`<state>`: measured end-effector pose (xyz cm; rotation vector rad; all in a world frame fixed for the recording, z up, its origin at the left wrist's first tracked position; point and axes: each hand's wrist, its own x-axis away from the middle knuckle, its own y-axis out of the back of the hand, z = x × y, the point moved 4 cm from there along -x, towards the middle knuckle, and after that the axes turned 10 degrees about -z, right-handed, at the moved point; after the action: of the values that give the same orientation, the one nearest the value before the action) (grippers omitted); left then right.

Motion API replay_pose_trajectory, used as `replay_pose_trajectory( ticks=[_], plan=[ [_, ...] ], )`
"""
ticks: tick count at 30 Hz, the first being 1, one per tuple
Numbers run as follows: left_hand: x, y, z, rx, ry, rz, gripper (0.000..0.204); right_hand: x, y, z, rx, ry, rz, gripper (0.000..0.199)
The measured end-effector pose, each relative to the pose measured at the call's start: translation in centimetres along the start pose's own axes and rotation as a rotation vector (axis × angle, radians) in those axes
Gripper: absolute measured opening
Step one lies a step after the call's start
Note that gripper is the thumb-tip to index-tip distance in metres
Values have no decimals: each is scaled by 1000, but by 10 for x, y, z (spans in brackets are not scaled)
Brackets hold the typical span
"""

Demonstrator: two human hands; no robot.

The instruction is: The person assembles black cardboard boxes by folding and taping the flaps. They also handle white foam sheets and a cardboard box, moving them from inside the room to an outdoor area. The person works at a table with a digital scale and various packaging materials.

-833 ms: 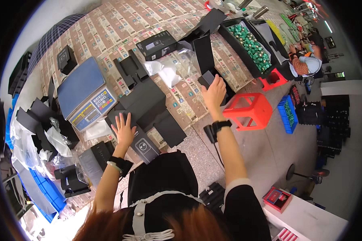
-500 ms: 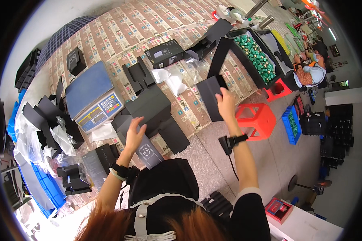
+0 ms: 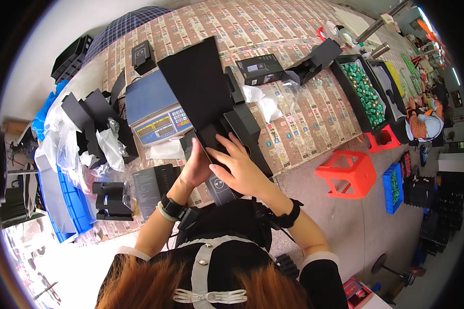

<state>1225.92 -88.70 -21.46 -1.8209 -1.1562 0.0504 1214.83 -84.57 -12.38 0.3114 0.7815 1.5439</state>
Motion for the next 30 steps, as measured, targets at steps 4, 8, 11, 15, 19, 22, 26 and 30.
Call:
replay_pose_trajectory(
  ticks=[4, 8, 11, 15, 19, 22, 26, 30],
  plan=[
    [8, 4, -8, -115, -139, -274, 79, -8, -31, -13, -48, -52, -34, 40],
    [21, -2, -22, -141, -253, -163, 65, -21, -43, 6, -19, 11, 14, 43],
    [25, 6, -40, -111, -289, -84, 55, -31, -27, 15, -25, 91, 107, 42],
    [35, 0, -53, -43, -195, -117, 37, -37, -6, -19, -698, -423, -177, 33],
    [23, 11, -37, -247, -218, -319, 30, -32, -25, -37, -551, -524, -120, 33],
    [22, 9, -35, -506, -289, -480, 33, -28, -35, -62, -532, -593, -347, 27],
    [38, -12, -32, -904, -506, -558, 35, -9, -47, -75, -476, -736, -392, 32],
    [41, -35, -43, -953, -564, -551, 32, 6, -58, -61, -296, -590, -271, 42]
  ],
)
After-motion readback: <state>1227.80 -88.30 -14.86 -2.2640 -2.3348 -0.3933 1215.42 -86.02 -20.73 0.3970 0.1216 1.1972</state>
